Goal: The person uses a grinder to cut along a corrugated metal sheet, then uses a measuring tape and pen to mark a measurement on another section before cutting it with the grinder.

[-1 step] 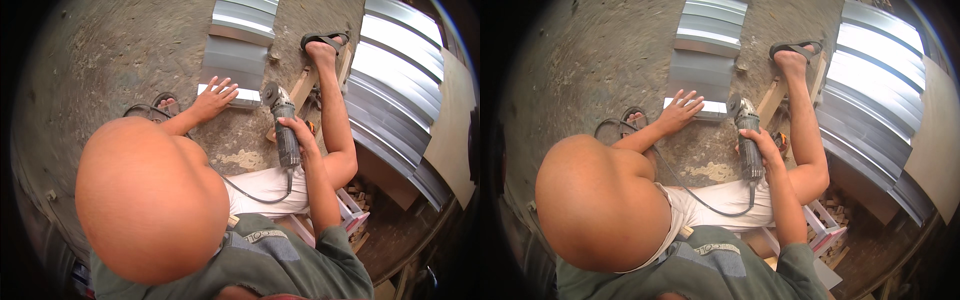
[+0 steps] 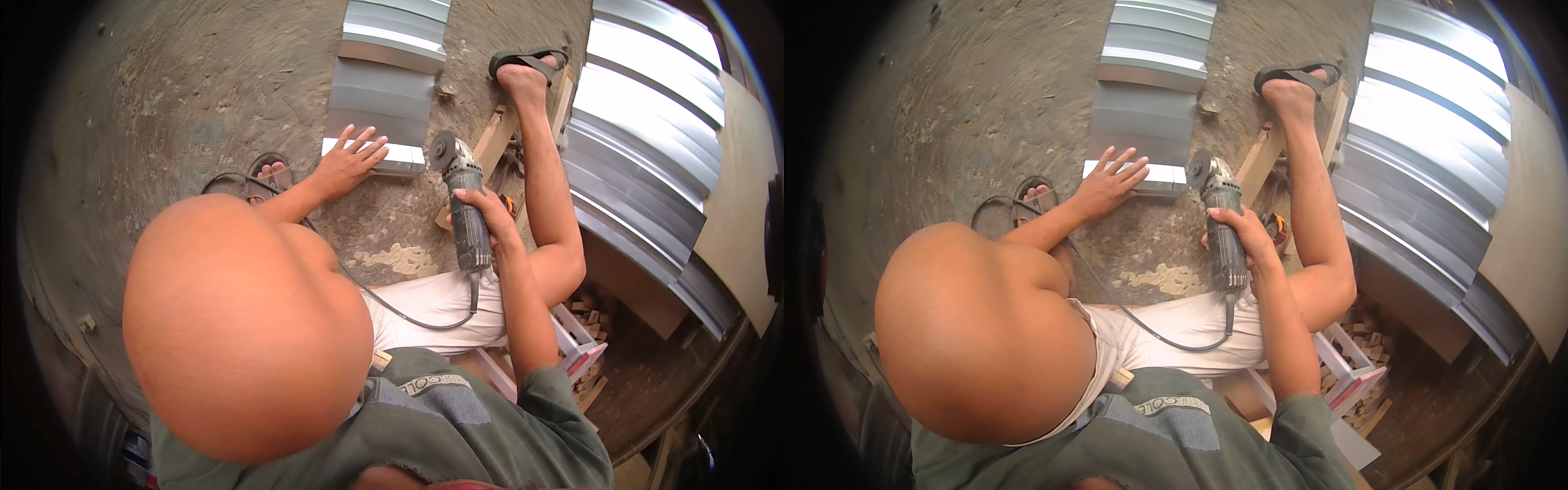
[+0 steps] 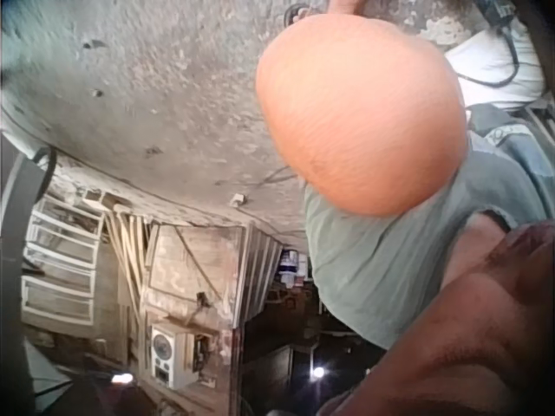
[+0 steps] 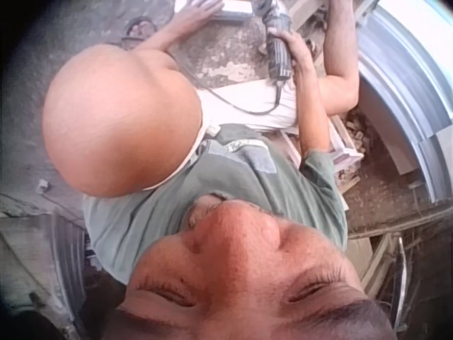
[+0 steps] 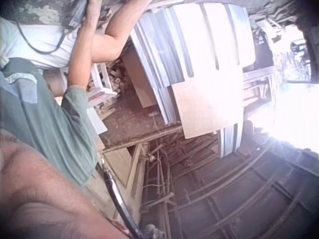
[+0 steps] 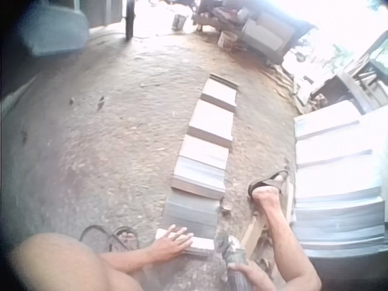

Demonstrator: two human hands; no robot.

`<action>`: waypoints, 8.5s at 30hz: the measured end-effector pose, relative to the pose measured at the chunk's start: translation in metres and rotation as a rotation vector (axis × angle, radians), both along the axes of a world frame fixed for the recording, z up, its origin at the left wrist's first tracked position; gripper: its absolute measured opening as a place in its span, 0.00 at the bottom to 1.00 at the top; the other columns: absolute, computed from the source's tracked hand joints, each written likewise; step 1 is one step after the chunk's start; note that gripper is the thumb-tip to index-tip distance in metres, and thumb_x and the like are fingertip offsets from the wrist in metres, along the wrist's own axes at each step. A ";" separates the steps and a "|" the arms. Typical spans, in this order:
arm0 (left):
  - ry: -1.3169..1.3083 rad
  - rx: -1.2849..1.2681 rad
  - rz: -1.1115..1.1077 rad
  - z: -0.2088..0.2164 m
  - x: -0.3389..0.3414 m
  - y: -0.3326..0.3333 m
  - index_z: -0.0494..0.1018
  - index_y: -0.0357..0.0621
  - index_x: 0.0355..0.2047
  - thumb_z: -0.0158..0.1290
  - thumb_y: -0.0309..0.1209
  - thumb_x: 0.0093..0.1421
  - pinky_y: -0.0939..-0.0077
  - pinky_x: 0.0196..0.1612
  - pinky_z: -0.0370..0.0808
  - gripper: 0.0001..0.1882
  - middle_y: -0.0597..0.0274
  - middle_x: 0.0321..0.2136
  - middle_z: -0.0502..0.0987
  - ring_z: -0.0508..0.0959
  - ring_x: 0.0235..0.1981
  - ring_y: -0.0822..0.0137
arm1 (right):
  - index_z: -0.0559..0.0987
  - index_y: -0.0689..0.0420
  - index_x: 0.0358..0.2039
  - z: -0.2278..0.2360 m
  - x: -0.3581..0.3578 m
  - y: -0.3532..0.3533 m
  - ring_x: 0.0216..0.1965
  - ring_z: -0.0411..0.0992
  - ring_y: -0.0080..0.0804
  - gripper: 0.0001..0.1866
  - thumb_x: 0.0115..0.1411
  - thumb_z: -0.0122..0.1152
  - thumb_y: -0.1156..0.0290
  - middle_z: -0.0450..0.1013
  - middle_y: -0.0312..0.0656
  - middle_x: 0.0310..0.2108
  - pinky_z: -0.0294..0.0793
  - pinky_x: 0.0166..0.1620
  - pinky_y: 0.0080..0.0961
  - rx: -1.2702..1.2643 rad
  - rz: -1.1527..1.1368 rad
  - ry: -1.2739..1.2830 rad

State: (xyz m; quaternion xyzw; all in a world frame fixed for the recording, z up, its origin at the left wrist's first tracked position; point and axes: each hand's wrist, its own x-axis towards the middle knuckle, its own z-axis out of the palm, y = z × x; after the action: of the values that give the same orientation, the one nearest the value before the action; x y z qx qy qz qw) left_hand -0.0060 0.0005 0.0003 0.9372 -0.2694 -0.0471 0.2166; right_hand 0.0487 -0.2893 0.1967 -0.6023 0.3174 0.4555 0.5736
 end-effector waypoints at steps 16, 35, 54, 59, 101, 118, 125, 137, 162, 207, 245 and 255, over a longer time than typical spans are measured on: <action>-0.012 -0.274 0.348 0.076 -0.037 0.072 0.63 0.40 0.68 0.62 0.31 0.61 0.49 0.68 0.60 0.35 0.46 0.64 0.69 0.64 0.67 0.42 | 0.74 0.66 0.43 0.027 0.009 -0.035 0.29 0.81 0.34 0.25 0.60 0.70 0.56 0.78 0.48 0.32 0.85 0.32 0.29 0.295 -0.471 -0.228; 0.003 -0.028 0.272 0.067 -0.113 0.066 0.71 0.36 0.55 0.50 0.32 0.63 0.50 0.71 0.54 0.21 0.47 0.61 0.71 0.61 0.69 0.44 | 0.70 0.69 0.47 0.028 -0.002 -0.043 0.28 0.81 0.36 0.29 0.58 0.71 0.58 0.77 0.49 0.32 0.85 0.30 0.29 0.583 -0.619 -0.323; -0.065 0.012 0.181 0.063 -0.115 0.080 0.77 0.36 0.49 0.44 0.34 0.67 0.49 0.73 0.50 0.18 0.50 0.60 0.72 0.58 0.71 0.46 | 0.72 0.71 0.43 0.023 -0.002 -0.045 0.26 0.80 0.37 0.27 0.58 0.72 0.60 0.77 0.50 0.29 0.84 0.30 0.30 0.496 -0.571 -0.315; -0.009 -0.055 0.303 0.053 -0.114 0.080 0.75 0.39 0.55 0.48 0.36 0.66 0.49 0.73 0.50 0.21 0.52 0.63 0.70 0.57 0.72 0.49 | 0.73 0.70 0.43 0.019 0.000 -0.047 0.26 0.81 0.36 0.26 0.58 0.72 0.60 0.78 0.50 0.29 0.84 0.30 0.29 0.497 -0.569 -0.314; 0.083 0.250 -0.132 0.062 -0.019 0.038 0.45 0.50 0.76 0.56 0.63 0.59 0.32 0.72 0.47 0.55 0.62 0.77 0.42 0.41 0.78 0.59 | 0.77 0.63 0.38 0.028 0.000 -0.037 0.24 0.80 0.30 0.21 0.61 0.69 0.56 0.79 0.45 0.28 0.82 0.28 0.26 0.341 -0.462 -0.451; 0.064 -0.173 0.530 0.070 -0.137 0.082 0.58 0.43 0.70 0.60 0.48 0.63 0.47 0.66 0.63 0.41 0.50 0.69 0.58 0.64 0.68 0.56 | 0.76 0.66 0.40 0.018 -0.005 -0.049 0.25 0.81 0.31 0.24 0.59 0.70 0.55 0.79 0.46 0.30 0.84 0.28 0.27 0.412 -0.510 -0.456; 0.065 -0.152 0.528 0.074 -0.129 0.087 0.61 0.42 0.67 0.60 0.46 0.63 0.50 0.64 0.65 0.38 0.49 0.67 0.61 0.66 0.65 0.56 | 0.76 0.65 0.39 0.014 -0.008 -0.053 0.27 0.81 0.33 0.23 0.60 0.70 0.56 0.79 0.46 0.29 0.84 0.30 0.27 0.403 -0.513 -0.476; 0.065 -0.157 0.531 0.077 -0.114 0.095 0.65 0.40 0.64 0.59 0.43 0.64 0.55 0.61 0.68 0.32 0.49 0.62 0.67 0.71 0.59 0.57 | 0.77 0.65 0.39 0.017 -0.009 -0.054 0.27 0.80 0.33 0.24 0.59 0.69 0.54 0.79 0.46 0.29 0.83 0.32 0.28 0.381 -0.501 -0.464; 0.100 0.031 0.436 0.224 -0.007 0.218 0.75 0.35 0.56 0.59 0.35 0.66 0.66 0.54 0.75 0.22 0.49 0.52 0.80 0.81 0.48 0.59 | 0.74 0.67 0.42 0.024 -0.004 -0.052 0.28 0.80 0.34 0.26 0.59 0.70 0.55 0.79 0.48 0.31 0.84 0.34 0.29 0.519 -0.574 -0.457; 0.728 0.487 0.167 0.358 0.121 0.208 0.80 0.39 0.22 0.59 0.56 0.63 0.74 0.26 0.72 0.30 0.65 0.15 0.73 0.78 0.22 0.70 | 0.74 0.69 0.45 0.122 -0.004 -0.029 0.32 0.79 0.38 0.28 0.64 0.62 0.51 0.77 0.52 0.33 0.84 0.38 0.29 0.636 -0.798 -0.715; 0.221 0.342 0.137 0.049 -0.016 -0.046 0.56 0.39 0.69 0.67 0.46 0.55 0.46 0.64 0.64 0.49 0.45 0.71 0.57 0.57 0.72 0.47 | 0.76 0.67 0.43 0.131 -0.013 -0.026 0.30 0.80 0.36 0.25 0.64 0.62 0.53 0.78 0.49 0.31 0.82 0.37 0.30 0.524 -0.805 -0.783; 0.103 0.285 0.123 0.046 -0.003 -0.036 0.61 0.40 0.66 0.71 0.48 0.48 0.49 0.60 0.65 0.50 0.53 0.58 0.67 0.65 0.62 0.53 | 0.77 0.68 0.41 0.133 -0.012 -0.026 0.28 0.80 0.36 0.24 0.64 0.62 0.54 0.79 0.50 0.30 0.84 0.35 0.29 0.575 -0.725 -0.747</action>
State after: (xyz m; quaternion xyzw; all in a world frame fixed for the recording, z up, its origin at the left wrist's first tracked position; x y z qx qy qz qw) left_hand -0.0092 -0.0354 0.0460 0.9694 -0.1909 -0.1194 0.0976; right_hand 0.0369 -0.3149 0.3300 -0.3955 0.1435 0.0555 0.9055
